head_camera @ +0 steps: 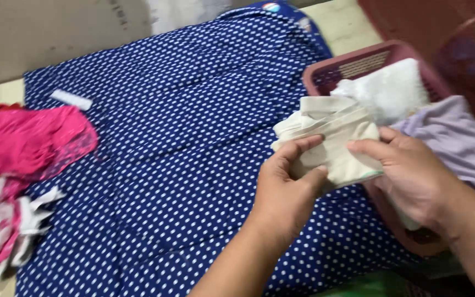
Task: Folding various baby clothes and placing them into a laundry basket.
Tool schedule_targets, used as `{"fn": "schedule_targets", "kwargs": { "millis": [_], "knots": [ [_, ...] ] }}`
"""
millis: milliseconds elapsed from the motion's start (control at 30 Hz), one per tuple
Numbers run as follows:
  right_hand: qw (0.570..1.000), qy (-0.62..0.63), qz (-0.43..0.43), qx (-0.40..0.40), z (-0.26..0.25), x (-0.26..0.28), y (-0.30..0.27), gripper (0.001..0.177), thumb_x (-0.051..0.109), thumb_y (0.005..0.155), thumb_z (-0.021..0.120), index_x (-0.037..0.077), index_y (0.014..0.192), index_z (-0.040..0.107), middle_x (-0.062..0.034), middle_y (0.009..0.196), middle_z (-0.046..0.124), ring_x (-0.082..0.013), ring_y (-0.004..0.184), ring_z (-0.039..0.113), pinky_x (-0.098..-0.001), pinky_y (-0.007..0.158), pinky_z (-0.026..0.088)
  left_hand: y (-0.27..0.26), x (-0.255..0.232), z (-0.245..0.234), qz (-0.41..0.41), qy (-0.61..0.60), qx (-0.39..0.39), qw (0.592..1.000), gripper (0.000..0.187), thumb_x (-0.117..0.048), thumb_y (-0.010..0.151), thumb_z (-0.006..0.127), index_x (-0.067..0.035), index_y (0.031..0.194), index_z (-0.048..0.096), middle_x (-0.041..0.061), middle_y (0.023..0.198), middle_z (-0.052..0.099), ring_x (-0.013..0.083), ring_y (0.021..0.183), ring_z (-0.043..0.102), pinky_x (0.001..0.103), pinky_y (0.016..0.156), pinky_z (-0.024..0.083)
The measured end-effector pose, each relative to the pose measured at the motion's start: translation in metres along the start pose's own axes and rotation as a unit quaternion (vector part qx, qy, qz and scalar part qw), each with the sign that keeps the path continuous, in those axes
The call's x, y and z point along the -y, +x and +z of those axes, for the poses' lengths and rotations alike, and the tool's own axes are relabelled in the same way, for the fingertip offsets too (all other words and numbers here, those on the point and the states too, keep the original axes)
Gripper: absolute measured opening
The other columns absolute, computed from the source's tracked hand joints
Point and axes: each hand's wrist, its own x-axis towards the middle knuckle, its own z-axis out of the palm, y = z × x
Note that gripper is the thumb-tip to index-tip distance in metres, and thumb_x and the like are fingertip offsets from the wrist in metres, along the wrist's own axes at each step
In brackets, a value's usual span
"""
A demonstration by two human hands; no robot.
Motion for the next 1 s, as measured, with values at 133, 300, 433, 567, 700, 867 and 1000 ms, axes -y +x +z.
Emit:
{"fn": "schedule_targets", "kwargs": {
  "millis": [133, 300, 433, 567, 700, 867, 1000],
  "knots": [
    [0.997, 0.009, -0.025, -0.076, -0.068, -0.006, 0.014, 0.033, 0.012, 0.092, 0.062, 0.006, 0.125, 0.063, -0.0079, 0.111, 0.074, -0.0192, 0.095, 0.072, -0.0376, 0.086, 0.057, 0.013, 0.015, 0.050, 0.047, -0.012, 0.054, 0.997, 0.042, 0.001, 0.092, 0.062, -0.001, 0.134, 0.065, 0.009, 0.118, 0.071, 0.0122, 0.100, 0.067, 0.023, 0.086, 0.056],
    [0.977, -0.018, -0.137, -0.161, -0.121, -0.006, 0.011, 0.026, 0.006, 0.093, 0.063, 0.005, 0.119, 0.067, -0.0066, 0.106, 0.072, -0.0133, 0.090, 0.069, -0.0306, 0.081, 0.054, 0.020, 0.009, 0.100, 0.006, 0.064, 0.092, 0.994, 0.057, 0.005, 0.087, 0.061, -0.010, 0.142, 0.060, 0.011, 0.093, 0.069, 0.0103, 0.075, 0.061, 0.024, 0.068, 0.054],
    [0.972, -0.019, -0.134, -0.194, -0.153, -0.011, 0.014, 0.022, 0.004, 0.091, 0.060, 0.007, 0.111, 0.068, -0.0063, 0.099, 0.073, -0.0153, 0.086, 0.069, -0.0324, 0.078, 0.055, 0.030, 0.025, 0.126, 0.009, 0.075, 0.116, 0.990, 0.061, 0.006, 0.086, 0.062, -0.012, 0.144, 0.059, 0.011, 0.096, 0.069, 0.0113, 0.077, 0.062, 0.025, 0.069, 0.054],
    [0.960, -0.048, -0.177, -0.212, -0.176, -0.014, 0.019, 0.020, 0.002, 0.092, 0.060, 0.004, 0.109, 0.069, -0.0084, 0.098, 0.073, -0.0145, 0.084, 0.068, -0.0305, 0.079, 0.056, 0.036, 0.033, 0.146, 0.018, 0.070, 0.127, 0.989, 0.055, -0.001, 0.087, 0.066, -0.009, 0.142, 0.058, 0.010, 0.107, 0.071, 0.0128, 0.089, 0.067, 0.025, 0.078, 0.056],
    [0.952, -0.031, -0.209, -0.223, -0.191, -0.020, 0.027, 0.021, 0.001, 0.095, 0.057, 0.003, 0.112, 0.069, -0.0104, 0.098, 0.072, -0.0157, 0.079, 0.069, -0.0307, 0.072, 0.058, 0.043, 0.047, 0.157, 0.029, 0.085, 0.135, 0.987, 0.052, -0.008, 0.091, 0.066, -0.008, 0.142, 0.059, 0.015, 0.114, 0.074, 0.0157, 0.099, 0.068, 0.027, 0.088, 0.056],
    [0.953, -0.061, -0.179, -0.236, -0.189, -0.024, 0.029, 0.023, 0.002, 0.096, 0.055, 0.002, 0.115, 0.069, -0.0115, 0.097, 0.072, -0.0162, 0.078, 0.069, -0.0324, 0.069, 0.059, 0.048, 0.061, 0.157, 0.034, 0.123, 0.137, 0.982, 0.055, -0.009, 0.090, 0.064, -0.008, 0.145, 0.057, 0.016, 0.118, 0.073, 0.0190, 0.104, 0.068, 0.029, 0.093, 0.054],
    [0.957, -0.063, -0.169, -0.228, -0.191, -0.025, 0.032, 0.024, 0.004, 0.097, 0.056, 0.002, 0.118, 0.068, -0.0109, 0.099, 0.072, -0.0156, 0.077, 0.069, -0.0326, 0.067, 0.059, 0.050, 0.065, 0.157, 0.034, 0.127, 0.136, 0.982, 0.056, -0.007, 0.090, 0.064, -0.008, 0.145, 0.056, 0.017, 0.121, 0.072, 0.0203, 0.107, 0.069, 0.029, 0.095, 0.053]
  ]
}}
